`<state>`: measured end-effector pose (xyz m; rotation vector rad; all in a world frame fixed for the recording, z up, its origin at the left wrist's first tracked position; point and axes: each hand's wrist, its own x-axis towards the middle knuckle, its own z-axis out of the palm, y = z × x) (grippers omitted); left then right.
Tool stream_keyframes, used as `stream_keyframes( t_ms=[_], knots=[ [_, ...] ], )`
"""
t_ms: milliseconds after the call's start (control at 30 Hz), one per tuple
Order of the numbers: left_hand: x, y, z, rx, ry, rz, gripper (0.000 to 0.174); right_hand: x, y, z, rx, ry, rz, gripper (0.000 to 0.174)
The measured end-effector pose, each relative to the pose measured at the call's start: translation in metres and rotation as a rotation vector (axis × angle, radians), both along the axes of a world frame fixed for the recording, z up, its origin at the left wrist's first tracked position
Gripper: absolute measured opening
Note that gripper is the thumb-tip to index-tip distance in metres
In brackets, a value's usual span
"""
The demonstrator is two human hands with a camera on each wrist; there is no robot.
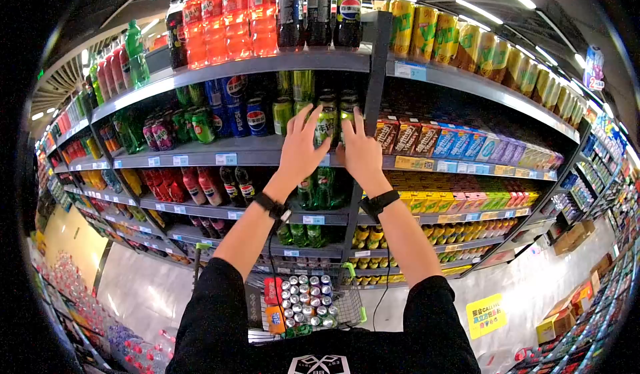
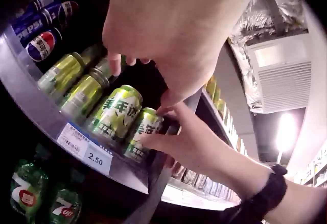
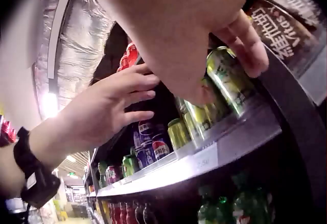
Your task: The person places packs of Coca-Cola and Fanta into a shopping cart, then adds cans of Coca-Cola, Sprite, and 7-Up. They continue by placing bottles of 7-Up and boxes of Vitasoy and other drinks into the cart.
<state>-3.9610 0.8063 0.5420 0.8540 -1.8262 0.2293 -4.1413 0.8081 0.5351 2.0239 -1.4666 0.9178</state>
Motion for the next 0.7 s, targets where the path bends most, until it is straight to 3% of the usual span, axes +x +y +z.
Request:
stream_keyframes(
  t_ms=[167,233,267,367,433,533,633,700],
  knots=[
    [-0.015,-0.051,-0.005,0.064,-0.137,0.112,0.066,0.005,-0.013,0.007,-0.055,-0.038,-0.073,0.062],
    [-0.019,-0.057,-0.009,0.155,-0.012,0.04,0.06,0.005,-0.012,0.013,0.072,-0.081,-0.106,0.066],
    [-0.02,-0.053,-0.007,0.186,0.069,-0.014,0.053,0.005,-0.011,0.016,0.128,-0.114,-0.078,0.06],
    [-0.022,-0.042,-0.004,0.31,0.184,0.01,0.052,-0.001,-0.016,0.008,-0.039,-0.108,0.005,0.056],
    [-0.022,-0.039,-0.006,0.34,0.253,0.031,0.052,-0.003,-0.02,0.008,0.029,-0.157,0.029,0.053],
    [-0.015,-0.023,-0.017,0.155,0.466,-0.134,0.059,-0.003,-0.009,0.008,-0.018,-0.196,0.126,0.062],
    [0.0,0.014,-0.038,-0.164,0.448,-0.061,0.066,-0.016,0.004,-0.01,-0.045,-0.132,0.248,0.068],
    [0.017,0.046,-0.072,-0.154,0.522,-0.071,0.066,-0.026,0.02,-0.032,-0.147,-0.164,0.362,0.068]
  ],
)
